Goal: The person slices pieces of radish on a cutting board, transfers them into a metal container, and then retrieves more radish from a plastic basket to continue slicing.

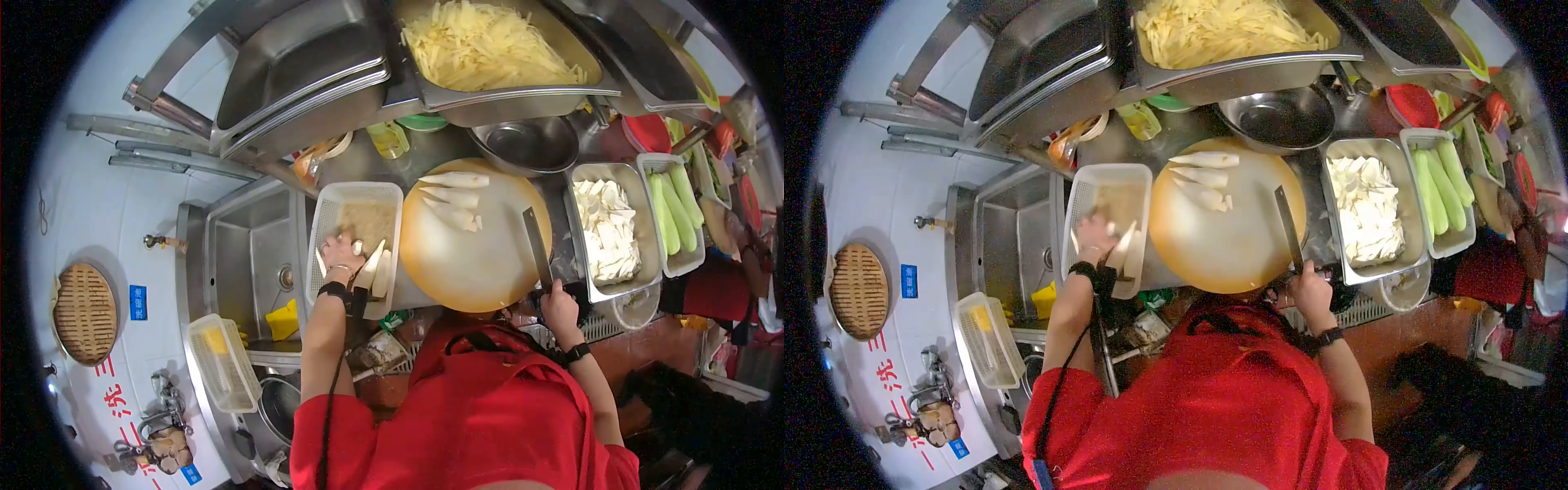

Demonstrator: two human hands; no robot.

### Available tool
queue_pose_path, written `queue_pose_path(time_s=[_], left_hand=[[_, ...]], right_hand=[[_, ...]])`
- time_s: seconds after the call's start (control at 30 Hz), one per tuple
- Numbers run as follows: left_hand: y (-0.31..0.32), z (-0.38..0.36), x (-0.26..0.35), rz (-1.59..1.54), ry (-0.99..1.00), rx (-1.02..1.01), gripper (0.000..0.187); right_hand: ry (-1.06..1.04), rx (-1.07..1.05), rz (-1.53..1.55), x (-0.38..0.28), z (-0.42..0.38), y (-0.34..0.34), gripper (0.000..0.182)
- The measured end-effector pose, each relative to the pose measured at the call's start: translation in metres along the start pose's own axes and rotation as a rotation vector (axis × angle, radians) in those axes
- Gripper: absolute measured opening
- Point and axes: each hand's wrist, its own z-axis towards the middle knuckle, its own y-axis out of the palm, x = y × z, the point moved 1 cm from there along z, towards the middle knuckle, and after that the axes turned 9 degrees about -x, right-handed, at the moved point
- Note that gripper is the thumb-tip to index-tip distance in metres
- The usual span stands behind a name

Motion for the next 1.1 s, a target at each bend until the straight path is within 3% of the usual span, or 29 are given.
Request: queue_pose_path(time_s=[0.07, 0.17, 0.27, 0.37, 0.43, 0.47, 0.53, 0.63, 0.67, 0.73, 0.9, 0.97, 1.1], left_hand=[[-0.009, -0.002, 0.001, -0.031, 0.005, 0.025, 0.074], [-0.016, 0.0, 0.008, -0.113, -0.01, 0.067, 0.068], [0.017, 0.032, -0.007, -0.02, 0.062, 0.031, 0.068], [0.004, 0.025, 0.01, 0.025, 0.085, -0.009, 0.064], [-0.017, 0.005, 0.03, -0.179, -0.018, 0.033, 0.061], [-0.024, 0.003, 0.04, -0.166, 0.016, 0.03, 0.061], [-0.037, -0.001, 0.058, -0.399, 0.157, 0.311, 0.058], [-0.073, -0.03, 0.121, -0.328, 0.786, 0.43, 0.054], [-0.07, -0.032, 0.146, -0.268, 0.915, 0.404, 0.056], [-0.085, -0.067, 0.202, -0.07, 0.976, 0.114, 0.055], [-0.034, -0.044, 0.291, 0.007, 0.932, 0.006, 0.059], [-0.007, -0.022, 0.298, 0.084, 0.93, 0.345, 0.056], [-0.009, -0.027, 0.281, -0.04, 0.915, 0.419, 0.049]], right_hand=[[-0.018, 0.02, 0.011, 0.002, 0.0, 0.004, 0.028], [-0.015, 0.054, 0.028, 0.001, -0.001, 0.005, 0.029], [0.009, 0.041, 0.072, 0.002, -0.002, 0.006, 0.031], [0.034, 0.068, 0.079, 0.002, -0.002, 0.012, 0.031], [0.08, 0.124, 0.085, 0.0, -0.003, 0.012, 0.028], [0.063, 0.091, 0.104, -0.001, -0.003, 0.01, 0.026], [0.027, 0.074, 0.128, 0.001, -0.002, 0.012, 0.023], [0.018, 0.06, 0.142, 0.002, -0.002, 0.011, 0.023], [0.022, 0.03, 0.17, 0.002, -0.002, 0.01, 0.026], [0.053, 0.008, 0.18, 0.002, -0.001, 0.011, 0.028], [0.108, -0.03, 0.219, 0.005, 0.001, 0.015, 0.035], [0.109, -0.033, 0.249, 0.004, 0.0, 0.011, 0.036], [0.113, -0.065, 0.195, 0.0, -0.001, 0.004, 0.031]])
